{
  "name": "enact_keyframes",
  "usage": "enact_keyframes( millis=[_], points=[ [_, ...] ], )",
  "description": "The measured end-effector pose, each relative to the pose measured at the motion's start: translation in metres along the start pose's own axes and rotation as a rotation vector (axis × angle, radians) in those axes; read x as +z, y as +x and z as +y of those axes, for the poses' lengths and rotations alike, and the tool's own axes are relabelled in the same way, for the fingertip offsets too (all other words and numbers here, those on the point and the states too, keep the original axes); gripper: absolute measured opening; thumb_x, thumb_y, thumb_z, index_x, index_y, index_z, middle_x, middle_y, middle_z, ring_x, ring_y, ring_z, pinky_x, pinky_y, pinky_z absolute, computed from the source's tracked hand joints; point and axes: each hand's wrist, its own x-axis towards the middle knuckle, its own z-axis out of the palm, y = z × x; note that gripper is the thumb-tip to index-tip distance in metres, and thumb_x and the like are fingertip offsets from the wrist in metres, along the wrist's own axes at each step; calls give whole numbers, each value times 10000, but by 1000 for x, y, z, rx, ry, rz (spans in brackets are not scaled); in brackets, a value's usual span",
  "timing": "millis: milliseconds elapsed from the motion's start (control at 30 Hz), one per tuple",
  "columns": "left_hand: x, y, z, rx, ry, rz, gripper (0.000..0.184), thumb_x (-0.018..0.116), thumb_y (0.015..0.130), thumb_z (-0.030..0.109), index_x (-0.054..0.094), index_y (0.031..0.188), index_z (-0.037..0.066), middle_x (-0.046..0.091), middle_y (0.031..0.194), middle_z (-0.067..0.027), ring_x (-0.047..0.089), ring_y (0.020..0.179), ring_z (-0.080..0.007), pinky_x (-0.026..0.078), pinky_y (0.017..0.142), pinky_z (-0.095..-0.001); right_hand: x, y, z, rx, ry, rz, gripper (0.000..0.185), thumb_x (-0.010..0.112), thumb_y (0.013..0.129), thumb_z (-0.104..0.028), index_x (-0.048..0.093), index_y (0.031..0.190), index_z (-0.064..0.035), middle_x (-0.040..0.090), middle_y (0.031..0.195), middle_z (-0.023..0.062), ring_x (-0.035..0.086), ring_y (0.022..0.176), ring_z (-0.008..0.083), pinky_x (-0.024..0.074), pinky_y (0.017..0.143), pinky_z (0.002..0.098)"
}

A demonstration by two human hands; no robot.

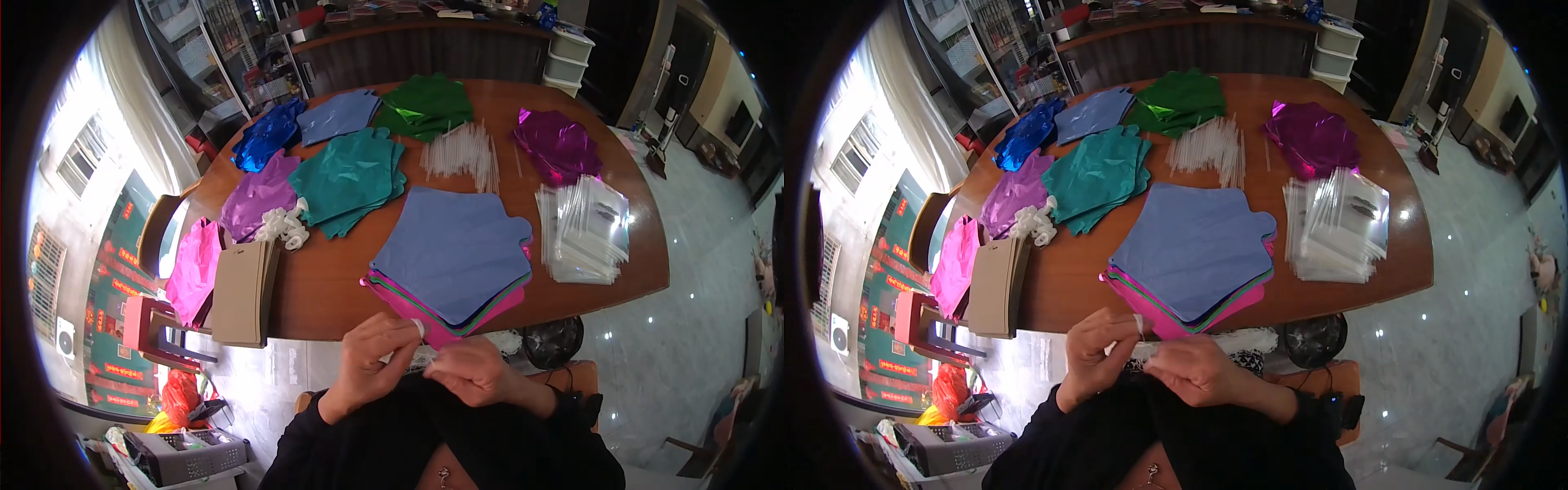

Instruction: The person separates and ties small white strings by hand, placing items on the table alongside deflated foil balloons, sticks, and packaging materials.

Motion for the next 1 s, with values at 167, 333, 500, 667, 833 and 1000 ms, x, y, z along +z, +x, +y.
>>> enact_keyframes(
  millis=[167,333,500,667,833,1000],
  points=[
    [-10,-1,9,-144,38,-313,289,628,768,-138,737,1024,-59,743,974,-167,589,708,-192,478,688,-276,-3,-2,5,52,-67,207,46,682,850,29,676,882,-4,575,718,64,452,558,212,376,536,311],
    [-19,-6,5,-209,-524,-507,272,647,805,-95,706,1059,-17,714,972,-89,561,738,-153,458,648,-273,1,0,6,32,-64,214,40,693,842,20,674,866,-6,561,695,59,431,543,209,369,534,309],
    [-12,-4,20,-326,-1094,-113,206,638,823,-90,690,1008,-18,700,944,-81,563,741,-158,446,649,-266,5,-1,9,87,5,45,36,690,842,15,665,846,-10,557,686,54,430,543,204,369,536,308],
    [-13,2,17,-165,-19,107,168,640,864,-65,688,1020,-28,697,1001,-95,568,748,-161,453,650,-267,1,-4,2,15,-13,68,37,679,845,17,669,851,-18,544,684,52,426,548,204,360,532,313],
    [-18,-2,4,-18,132,-342,248,630,867,-72,689,1105,-32,687,1079,-113,589,762,-169,460,664,-264,-5,-6,-1,78,-27,247,40,672,844,19,669,849,-20,556,692,58,435,543,217,360,531,317],
    [-27,-5,1,-104,-494,-550,268,632,841,-83,680,1099,-33,688,1066,-119,621,784,-196,478,687,-280,-2,-4,-2,174,-44,269,45,661,837,29,665,834,-16,575,693,66,432,531,214,366,531,313]
  ],
)
